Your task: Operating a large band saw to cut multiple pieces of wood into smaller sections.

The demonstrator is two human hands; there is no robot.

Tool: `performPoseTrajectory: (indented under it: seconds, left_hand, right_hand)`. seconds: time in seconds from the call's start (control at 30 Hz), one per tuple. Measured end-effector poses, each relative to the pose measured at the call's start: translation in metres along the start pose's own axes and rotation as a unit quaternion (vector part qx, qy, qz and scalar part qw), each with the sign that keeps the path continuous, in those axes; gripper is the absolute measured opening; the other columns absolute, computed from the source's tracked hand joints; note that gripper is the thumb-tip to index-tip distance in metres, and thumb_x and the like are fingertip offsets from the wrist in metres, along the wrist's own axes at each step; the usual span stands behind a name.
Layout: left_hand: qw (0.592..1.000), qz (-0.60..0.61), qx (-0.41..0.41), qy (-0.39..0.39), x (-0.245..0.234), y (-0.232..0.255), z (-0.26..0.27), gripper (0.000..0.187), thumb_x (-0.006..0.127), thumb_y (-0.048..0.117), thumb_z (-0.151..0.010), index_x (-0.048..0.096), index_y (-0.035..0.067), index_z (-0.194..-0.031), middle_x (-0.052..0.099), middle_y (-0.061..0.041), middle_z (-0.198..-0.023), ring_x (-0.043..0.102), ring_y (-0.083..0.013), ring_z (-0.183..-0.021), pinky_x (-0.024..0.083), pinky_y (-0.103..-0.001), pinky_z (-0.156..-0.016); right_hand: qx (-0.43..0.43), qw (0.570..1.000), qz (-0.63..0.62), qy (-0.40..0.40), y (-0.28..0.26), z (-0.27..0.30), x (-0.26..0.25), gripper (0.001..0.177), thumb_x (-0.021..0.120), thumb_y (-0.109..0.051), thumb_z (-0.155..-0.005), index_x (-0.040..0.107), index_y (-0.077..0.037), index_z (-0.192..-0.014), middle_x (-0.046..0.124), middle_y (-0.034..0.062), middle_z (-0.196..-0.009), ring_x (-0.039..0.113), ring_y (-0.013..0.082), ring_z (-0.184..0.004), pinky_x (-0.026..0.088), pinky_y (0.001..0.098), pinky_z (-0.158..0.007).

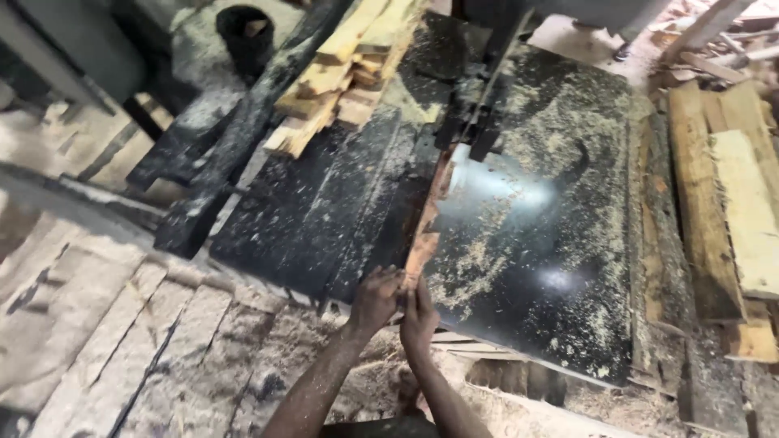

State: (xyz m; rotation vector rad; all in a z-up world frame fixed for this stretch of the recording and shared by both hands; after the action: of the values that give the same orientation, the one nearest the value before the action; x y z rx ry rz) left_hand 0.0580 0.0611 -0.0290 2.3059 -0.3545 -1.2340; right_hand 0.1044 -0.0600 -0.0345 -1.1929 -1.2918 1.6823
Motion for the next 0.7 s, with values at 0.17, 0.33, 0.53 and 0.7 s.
performPoseTrajectory:
  seconds: [0.17, 0.33, 0.53, 0.7]
  left_hand:
    - [0.998, -0.015, -0.051, -0.032, 0.033, -0.036, -0.071, 0.012, 0.067, 0.005, -0.088, 0.076, 0.010, -0.093, 0.077, -0.013, -0.097, 0.074, -0.0311, -0.094, 0.059, -0.044, -0.087]
    - [0.992, -0.025, -0.126, -0.010, 0.040, -0.046, -0.106, 0.018, 0.064, 0.014, -0.098, 0.078, 0.014, -0.109, 0.077, -0.014, -0.105, 0.075, -0.0339, -0.092, 0.059, -0.047, -0.079]
    - [0.977, -0.140, -0.136, -0.080, -0.011, 0.015, -0.030, 0.067, 0.061, 0.045, -0.096, 0.052, 0.009, -0.152, 0.049, -0.014, -0.157, 0.040, -0.0368, -0.148, 0.024, -0.056, -0.124]
    - [0.943, -0.245, -0.177, -0.139, 0.004, 0.012, 0.025, 0.085, 0.060, 0.066, -0.087, 0.039, 0.020, -0.156, 0.026, -0.009, -0.170, 0.019, -0.0296, -0.158, 0.008, -0.053, -0.127]
  right_hand:
    - [-0.043, 0.998, -0.001, 0.038, -0.002, -0.090, 0.009, 0.044, 0.060, -0.015, -0.102, 0.057, 0.001, -0.143, 0.078, 0.0202, -0.102, 0.069, 0.0194, -0.084, 0.057, 0.0340, -0.073]
    - [-0.121, 0.988, 0.083, -0.041, 0.023, -0.155, -0.003, 0.038, 0.066, -0.029, -0.099, 0.070, -0.010, -0.132, 0.074, 0.0239, -0.104, 0.075, 0.0329, -0.097, 0.057, 0.0448, -0.084]
    - [-0.104, 0.895, 0.434, 0.028, 0.067, -0.237, -0.267, 0.082, 0.064, -0.071, -0.085, 0.058, -0.010, -0.140, 0.064, 0.0162, -0.139, 0.060, 0.0330, -0.130, 0.050, 0.0511, -0.114]
    - [0.185, 0.767, 0.579, 0.207, 0.089, -0.221, -0.509, 0.109, 0.066, -0.083, -0.080, 0.041, -0.009, -0.156, 0.050, 0.0363, -0.145, 0.059, 0.0500, -0.122, 0.054, 0.0624, -0.096]
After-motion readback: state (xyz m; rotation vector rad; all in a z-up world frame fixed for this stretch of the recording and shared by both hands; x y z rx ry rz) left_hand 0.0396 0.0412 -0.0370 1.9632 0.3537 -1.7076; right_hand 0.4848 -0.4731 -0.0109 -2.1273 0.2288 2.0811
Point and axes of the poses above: each hand's wrist, its own z-axis away from the middle knuckle, its own x-axis out of the palm, y = z × x, the point moved 6 cm from there along -z, towards the middle knuckle
